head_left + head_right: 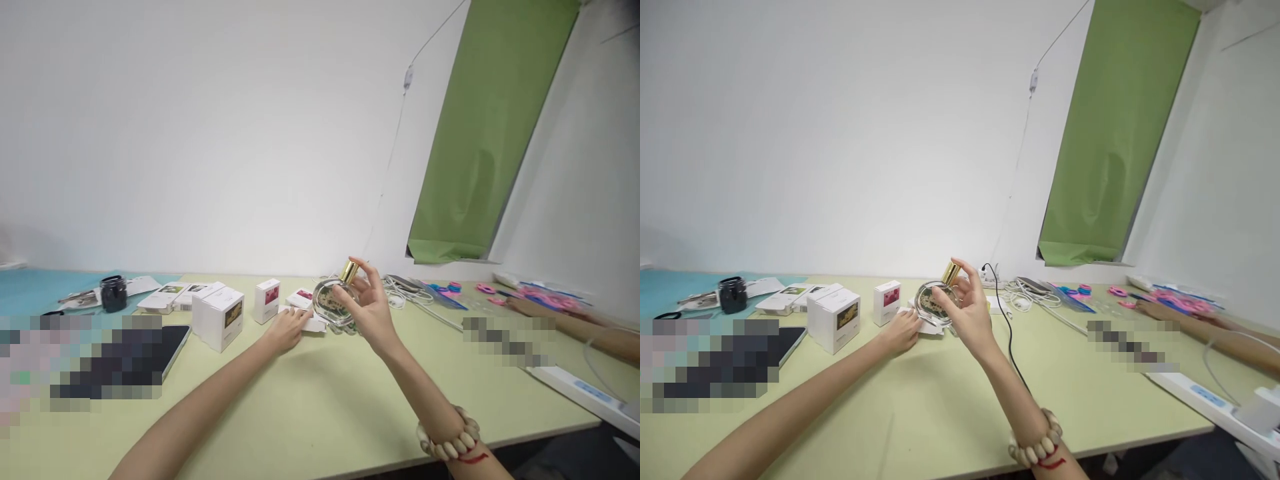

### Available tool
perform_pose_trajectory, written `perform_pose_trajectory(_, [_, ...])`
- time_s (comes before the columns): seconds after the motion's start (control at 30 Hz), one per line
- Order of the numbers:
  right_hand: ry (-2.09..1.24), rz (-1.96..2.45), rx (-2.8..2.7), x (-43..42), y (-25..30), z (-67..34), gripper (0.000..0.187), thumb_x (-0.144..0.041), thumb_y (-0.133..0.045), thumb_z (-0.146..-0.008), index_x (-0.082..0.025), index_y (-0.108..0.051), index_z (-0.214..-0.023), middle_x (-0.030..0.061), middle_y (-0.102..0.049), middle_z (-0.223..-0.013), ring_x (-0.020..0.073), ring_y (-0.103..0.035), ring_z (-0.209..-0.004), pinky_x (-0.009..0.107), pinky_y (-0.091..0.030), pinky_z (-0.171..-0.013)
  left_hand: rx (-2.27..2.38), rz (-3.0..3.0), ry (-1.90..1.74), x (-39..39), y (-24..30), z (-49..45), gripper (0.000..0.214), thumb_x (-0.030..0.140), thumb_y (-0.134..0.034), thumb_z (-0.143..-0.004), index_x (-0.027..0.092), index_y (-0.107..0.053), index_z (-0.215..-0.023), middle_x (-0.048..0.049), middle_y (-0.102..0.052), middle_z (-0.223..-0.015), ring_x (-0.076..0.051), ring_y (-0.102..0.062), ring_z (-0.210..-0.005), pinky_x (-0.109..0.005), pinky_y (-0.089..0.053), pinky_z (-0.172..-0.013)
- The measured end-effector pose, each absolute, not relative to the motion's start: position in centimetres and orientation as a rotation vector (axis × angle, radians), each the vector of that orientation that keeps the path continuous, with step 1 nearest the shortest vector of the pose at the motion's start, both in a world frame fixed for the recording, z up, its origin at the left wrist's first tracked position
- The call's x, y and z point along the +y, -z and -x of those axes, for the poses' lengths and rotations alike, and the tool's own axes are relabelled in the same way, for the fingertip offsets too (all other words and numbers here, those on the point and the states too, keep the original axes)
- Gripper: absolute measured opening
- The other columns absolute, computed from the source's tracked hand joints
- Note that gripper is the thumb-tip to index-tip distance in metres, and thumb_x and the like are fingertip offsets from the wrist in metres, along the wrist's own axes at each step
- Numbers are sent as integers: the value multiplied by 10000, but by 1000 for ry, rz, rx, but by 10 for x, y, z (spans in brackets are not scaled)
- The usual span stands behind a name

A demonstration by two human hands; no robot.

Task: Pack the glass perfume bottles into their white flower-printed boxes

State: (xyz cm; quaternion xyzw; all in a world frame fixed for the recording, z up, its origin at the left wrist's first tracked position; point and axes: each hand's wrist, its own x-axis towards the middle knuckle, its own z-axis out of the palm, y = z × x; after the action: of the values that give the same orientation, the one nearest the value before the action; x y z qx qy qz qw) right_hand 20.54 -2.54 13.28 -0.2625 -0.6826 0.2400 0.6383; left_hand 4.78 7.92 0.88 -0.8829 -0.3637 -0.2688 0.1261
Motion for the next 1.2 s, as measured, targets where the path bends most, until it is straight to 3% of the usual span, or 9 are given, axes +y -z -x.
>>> perform_pose_trajectory(0.1, [-518,546,-1578,-29,-142,-201,551,-329,-617,-751,-301,-350,-1231,49,-590,-967,169,-588,-859,312,-529,-729,-1154,2525,958,63,-11,-54,477,204,-408,-805,196,-311,-1272,-122,-528,-1110,-268,-513,-1006,-423,-413,-840])
perform_pose_trajectory(0.17, [-476,532,-1602,-31,-145,-201,557,-324,-602,-763,-306,-333,-1251,48,-583,-962,172,-584,-857,329,-525,-738,-1236,2491,1138,43,-14,-50,489,268,-332,-871,207,-179,-1331,-128,-483,-1195,-248,-503,-1048,-408,-434,-832])
perform_pose_trajectory(0.27, [-429,522,-1612,-29,-146,-199,563,-317,-584,-779,-315,-313,-1273,55,-574,-975,184,-579,-867,354,-517,-747,-1238,2668,1811,11,-16,-32,511,326,-313,-904,262,-80,-1354,-98,-399,-1303,-203,-450,-1153,-371,-414,-921])
perform_pose_trajectory(0.37, [-428,507,-1629,-23,-140,-190,546,-298,-574,-790,-321,-314,-1269,58,-576,-998,190,-572,-906,364,-501,-781,-1096,2781,2076,-10,-14,-9,545,325,-352,-893,289,-36,-1336,-98,-422,-1255,-175,-482,-1108,-346,-421,-926])
perform_pose_trajectory(0.67, [-372,513,-1977,-12,-113,-145,446,-240,-564,-806,-307,-384,-1208,41,-518,-1133,172,-529,-1015,329,-469,-859,-1238,2656,2044,-19,-3,25,580,71,-412,-739,261,-189,-1240,-47,-446,-1097,-133,-492,-857,-287,-439,-743])
perform_pose_trajectory(0.8, [-245,535,-1982,-7,-103,-138,441,-230,-582,-796,-302,-404,-1193,37,-496,-1158,175,-496,-1059,334,-437,-916,-1170,2533,1991,-18,-6,28,372,113,-466,-763,230,-289,-1068,-17,-427,-927,-121,-456,-790,-257,-416,-691])
perform_pose_trajectory(0.9, [-227,526,-1960,-4,-100,-136,442,-208,-591,-786,-295,-406,-1178,35,-503,-1128,168,-512,-1035,325,-445,-904,-1135,2524,1924,-17,-9,30,198,190,-473,-825,219,-346,-975,-33,-420,-969,-126,-464,-836,-265,-422,-712])
perform_pose_trajectory(1.0, [-254,518,-1963,-2,-99,-136,440,-190,-598,-780,-280,-405,-1165,34,-508,-1103,158,-530,-1004,318,-451,-898,-1130,2583,1889,-16,-10,32,165,211,-437,-862,222,-357,-1006,-57,-435,-1053,-138,-491,-910,-282,-438,-747])
perform_pose_trajectory(1.2, [-216,561,-2033,3,-87,-138,460,-238,-640,-752,-286,-429,-1159,33,-514,-1141,187,-515,-1045,334,-463,-884,-1056,2618,2027,-14,-7,31,383,200,-410,-882,270,-199,-1193,-72,-454,-1162,-135,-530,-974,-294,-461,-781])
